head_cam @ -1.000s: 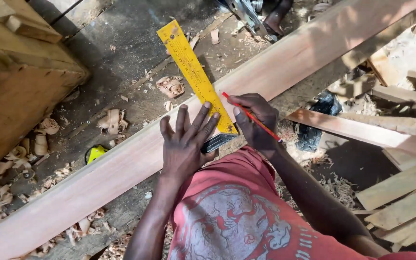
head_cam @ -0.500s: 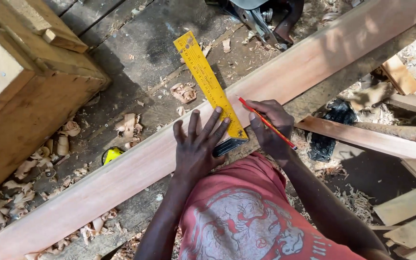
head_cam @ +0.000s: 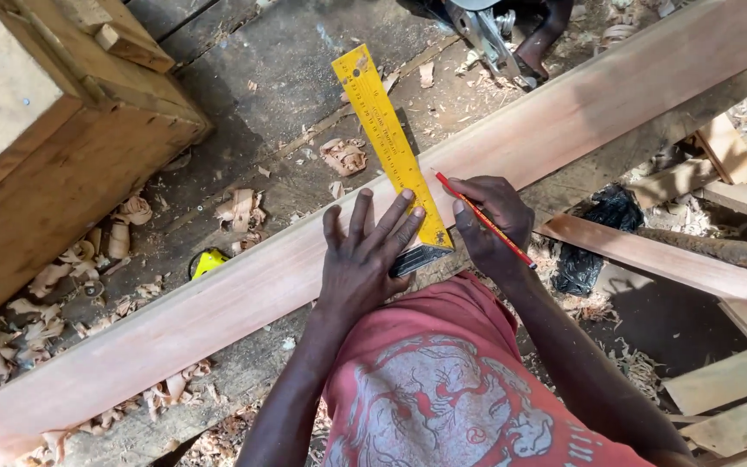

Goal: Measuring and marking wooden planks using a tape measure, square, and pencil in a workshop setting.

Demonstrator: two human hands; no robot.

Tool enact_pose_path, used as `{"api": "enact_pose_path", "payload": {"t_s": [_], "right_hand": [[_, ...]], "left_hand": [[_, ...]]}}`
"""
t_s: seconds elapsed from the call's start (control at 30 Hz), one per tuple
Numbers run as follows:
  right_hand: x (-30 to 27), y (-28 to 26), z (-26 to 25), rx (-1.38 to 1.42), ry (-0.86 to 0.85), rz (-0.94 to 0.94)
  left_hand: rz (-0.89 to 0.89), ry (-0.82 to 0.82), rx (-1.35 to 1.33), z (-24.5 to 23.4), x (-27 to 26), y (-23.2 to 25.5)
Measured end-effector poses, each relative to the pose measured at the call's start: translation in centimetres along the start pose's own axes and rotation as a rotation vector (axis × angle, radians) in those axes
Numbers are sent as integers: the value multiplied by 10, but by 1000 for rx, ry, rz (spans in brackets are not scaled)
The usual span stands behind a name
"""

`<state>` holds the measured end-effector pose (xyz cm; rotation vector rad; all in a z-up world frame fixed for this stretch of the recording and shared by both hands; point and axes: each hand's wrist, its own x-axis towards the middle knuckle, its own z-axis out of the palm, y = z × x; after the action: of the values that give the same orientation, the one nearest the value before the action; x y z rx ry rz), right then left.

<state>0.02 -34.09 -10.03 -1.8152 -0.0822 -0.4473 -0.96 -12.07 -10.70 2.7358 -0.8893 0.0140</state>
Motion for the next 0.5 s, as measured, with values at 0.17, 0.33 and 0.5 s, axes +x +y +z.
{"api": "enact_pose_path", "payload": {"t_s": [0.17, 0.33, 0.5], "right_hand": [[-3, 7, 1, 23, -17, 60], [-5, 9, 0, -5, -33, 74], [-7, 10, 0, -40, -43, 80]], "left_hand": [[-1, 2, 14, -1, 1, 1], [-4, -1, 31, -4, 2, 2], [-14, -4, 20, -5, 2, 2]]}}
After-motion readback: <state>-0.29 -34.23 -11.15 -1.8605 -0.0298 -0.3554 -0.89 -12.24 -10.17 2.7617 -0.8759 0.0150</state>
